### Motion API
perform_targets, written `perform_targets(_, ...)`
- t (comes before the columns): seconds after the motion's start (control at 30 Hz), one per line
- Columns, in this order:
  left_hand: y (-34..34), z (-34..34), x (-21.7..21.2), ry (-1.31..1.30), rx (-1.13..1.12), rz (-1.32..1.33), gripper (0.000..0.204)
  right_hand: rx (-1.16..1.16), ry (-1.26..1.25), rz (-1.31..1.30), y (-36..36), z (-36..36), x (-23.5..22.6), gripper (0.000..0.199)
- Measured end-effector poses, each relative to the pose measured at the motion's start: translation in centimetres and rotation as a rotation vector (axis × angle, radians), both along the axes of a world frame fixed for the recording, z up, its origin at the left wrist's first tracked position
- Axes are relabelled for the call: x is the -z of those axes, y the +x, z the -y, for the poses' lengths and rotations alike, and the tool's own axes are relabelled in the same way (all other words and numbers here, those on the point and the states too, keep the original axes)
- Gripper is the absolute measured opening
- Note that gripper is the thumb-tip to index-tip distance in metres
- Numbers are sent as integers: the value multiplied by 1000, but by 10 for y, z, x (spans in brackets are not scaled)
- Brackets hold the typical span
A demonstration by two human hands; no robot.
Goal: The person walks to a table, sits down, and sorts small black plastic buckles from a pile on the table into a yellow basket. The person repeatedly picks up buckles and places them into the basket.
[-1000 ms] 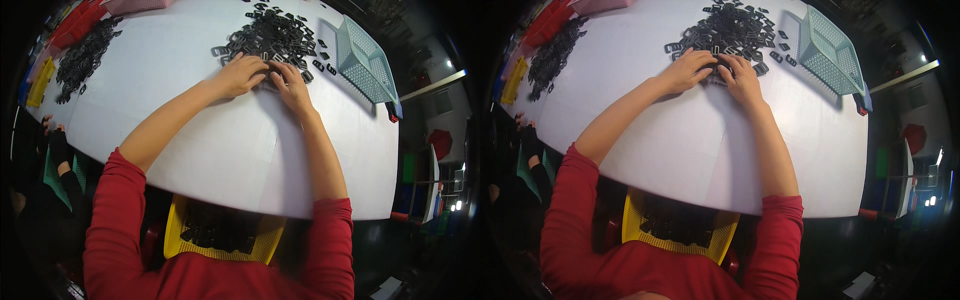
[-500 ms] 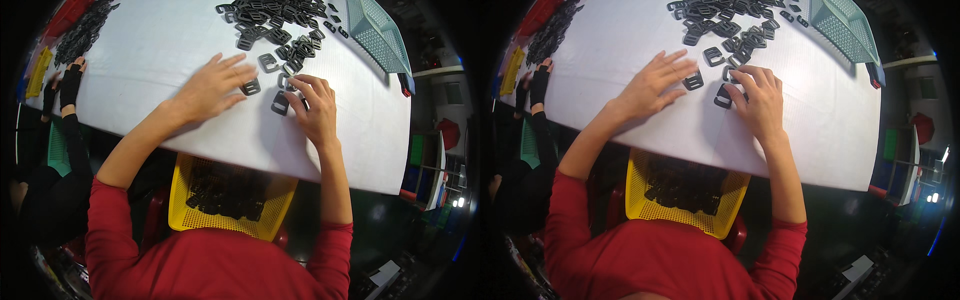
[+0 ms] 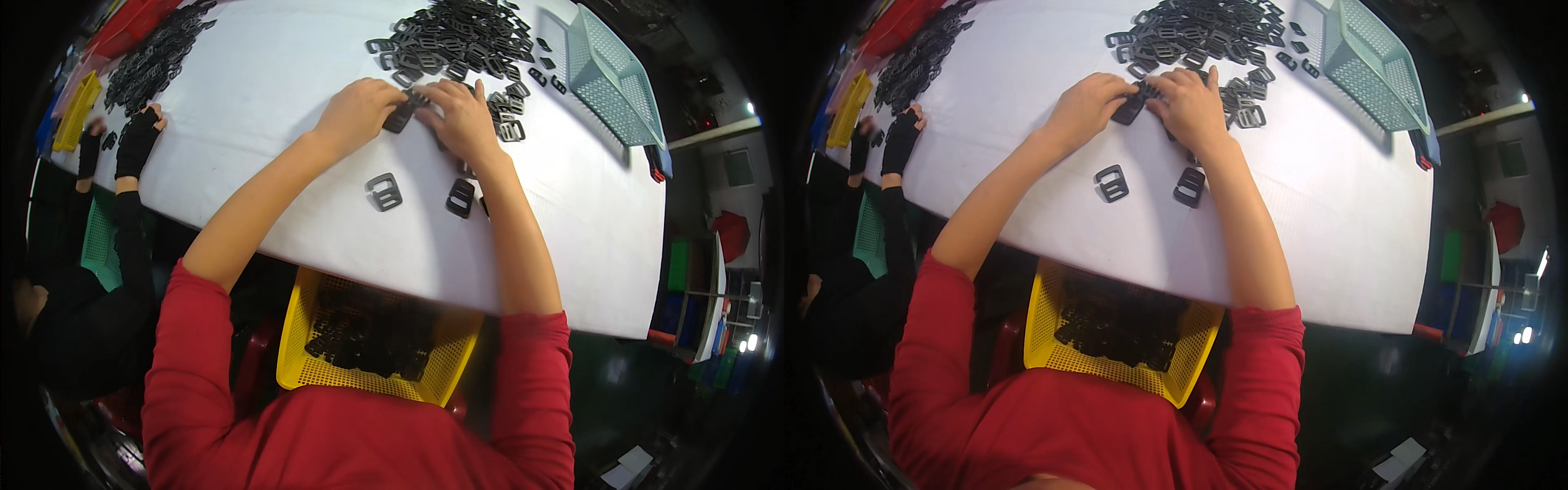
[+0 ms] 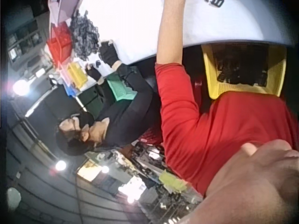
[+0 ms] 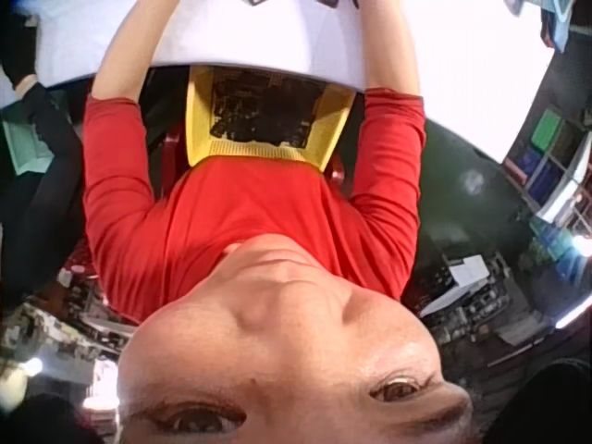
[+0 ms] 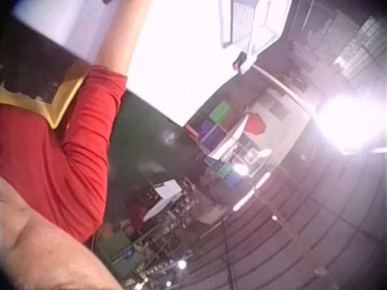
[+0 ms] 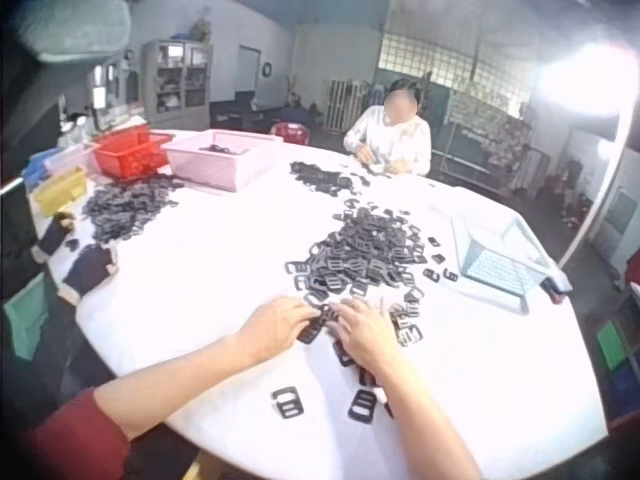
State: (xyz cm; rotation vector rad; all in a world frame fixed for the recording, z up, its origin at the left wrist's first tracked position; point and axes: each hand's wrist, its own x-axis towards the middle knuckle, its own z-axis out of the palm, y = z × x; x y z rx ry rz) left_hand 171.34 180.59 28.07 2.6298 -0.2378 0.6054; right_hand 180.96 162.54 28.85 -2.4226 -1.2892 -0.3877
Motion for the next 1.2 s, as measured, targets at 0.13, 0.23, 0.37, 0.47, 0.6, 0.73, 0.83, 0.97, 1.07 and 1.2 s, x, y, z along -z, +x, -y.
perform_targets(0.13,-51,3,-19,-340,-105,-172,26,-163,118,25,-42,0,-4,25)
perform_targets(0.23,-57,3,-22,-843,-108,-302,29,-193,264,-3,-51,-4,-13,21)
perform_targets(0.37,-55,6,-35,-1222,-1,-373,32,-134,393,149,-50,-1,-19,24)
perform_targets(0.47,-58,8,-36,-1299,26,-421,35,-120,385,160,-56,-2,-25,20)
perform_targets(0.6,-57,2,-39,-1257,42,-417,35,-52,385,27,-66,-5,-28,17)
perform_targets(0.73,-57,-6,-40,-1241,78,-451,33,-45,368,44,-73,-8,-28,16)
perform_targets(0.83,-56,-9,-38,-1187,98,-407,33,-34,314,90,-74,-8,-29,15)
perform_targets(0.97,-57,-12,-46,-1223,104,-418,31,24,133,148,-68,-3,-19,14)
perform_targets(1.07,-61,-27,-43,-869,-43,-495,28,-107,45,6,-73,-1,-30,21)
perform_targets(1.2,-71,-40,-29,-376,-248,-360,28,-10,123,-124,-35,-3,-28,27)
